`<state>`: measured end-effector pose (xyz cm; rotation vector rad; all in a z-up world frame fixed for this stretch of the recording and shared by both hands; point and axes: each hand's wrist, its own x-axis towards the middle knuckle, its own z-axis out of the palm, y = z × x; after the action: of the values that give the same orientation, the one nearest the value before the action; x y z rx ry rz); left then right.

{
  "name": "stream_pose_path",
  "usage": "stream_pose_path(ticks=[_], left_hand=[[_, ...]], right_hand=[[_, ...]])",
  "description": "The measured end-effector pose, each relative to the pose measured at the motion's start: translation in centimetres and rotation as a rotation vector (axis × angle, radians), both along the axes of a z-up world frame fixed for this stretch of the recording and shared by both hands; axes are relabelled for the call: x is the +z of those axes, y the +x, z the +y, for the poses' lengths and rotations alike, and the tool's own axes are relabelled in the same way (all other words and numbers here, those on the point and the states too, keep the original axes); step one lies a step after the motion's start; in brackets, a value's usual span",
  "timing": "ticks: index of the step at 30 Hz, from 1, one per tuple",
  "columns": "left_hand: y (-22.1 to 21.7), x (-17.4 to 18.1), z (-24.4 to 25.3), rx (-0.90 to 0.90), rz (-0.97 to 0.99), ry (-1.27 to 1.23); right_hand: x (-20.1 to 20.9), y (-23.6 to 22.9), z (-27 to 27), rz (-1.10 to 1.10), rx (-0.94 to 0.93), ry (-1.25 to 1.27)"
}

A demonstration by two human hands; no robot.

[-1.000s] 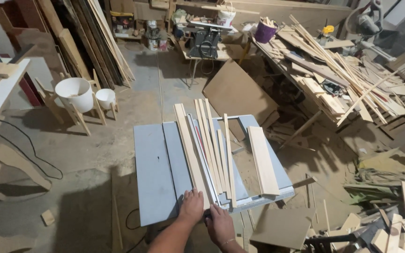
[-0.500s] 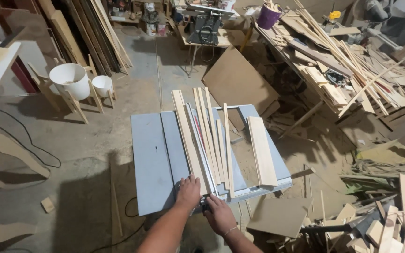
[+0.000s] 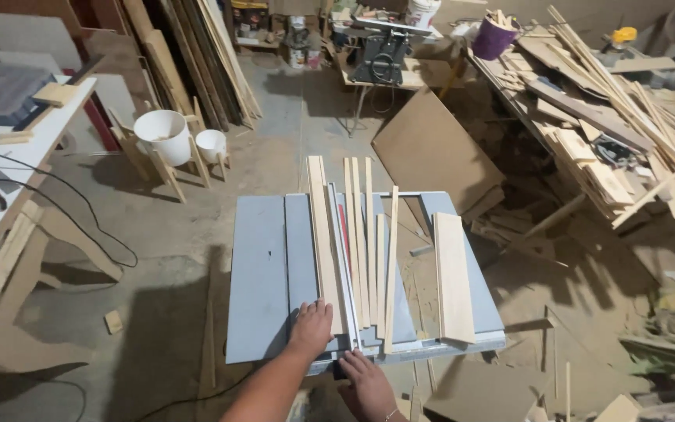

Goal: Organizing and aligning thin wooden strips on a table saw surface.

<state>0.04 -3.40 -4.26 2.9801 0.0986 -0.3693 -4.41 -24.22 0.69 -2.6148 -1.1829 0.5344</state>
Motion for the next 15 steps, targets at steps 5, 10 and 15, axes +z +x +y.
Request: stream_pose_path(ticks=[5,10,15], left_hand=[[0.4,1.0,-0.1,0.039,0.030,0.003],[0.6,0.6,-0.3,0.066,-0.031,0.049],[0.7,2.1,-0.4,0.075,0.018,0.055]], right_hand=[[-2.8,2.7,-1.4,-0.002,0.094,0.088],[1.6,3.1,-1.5,0.018,0.135,0.183],[4.8,3.5,-1.3,0.120,0.135,0.143]])
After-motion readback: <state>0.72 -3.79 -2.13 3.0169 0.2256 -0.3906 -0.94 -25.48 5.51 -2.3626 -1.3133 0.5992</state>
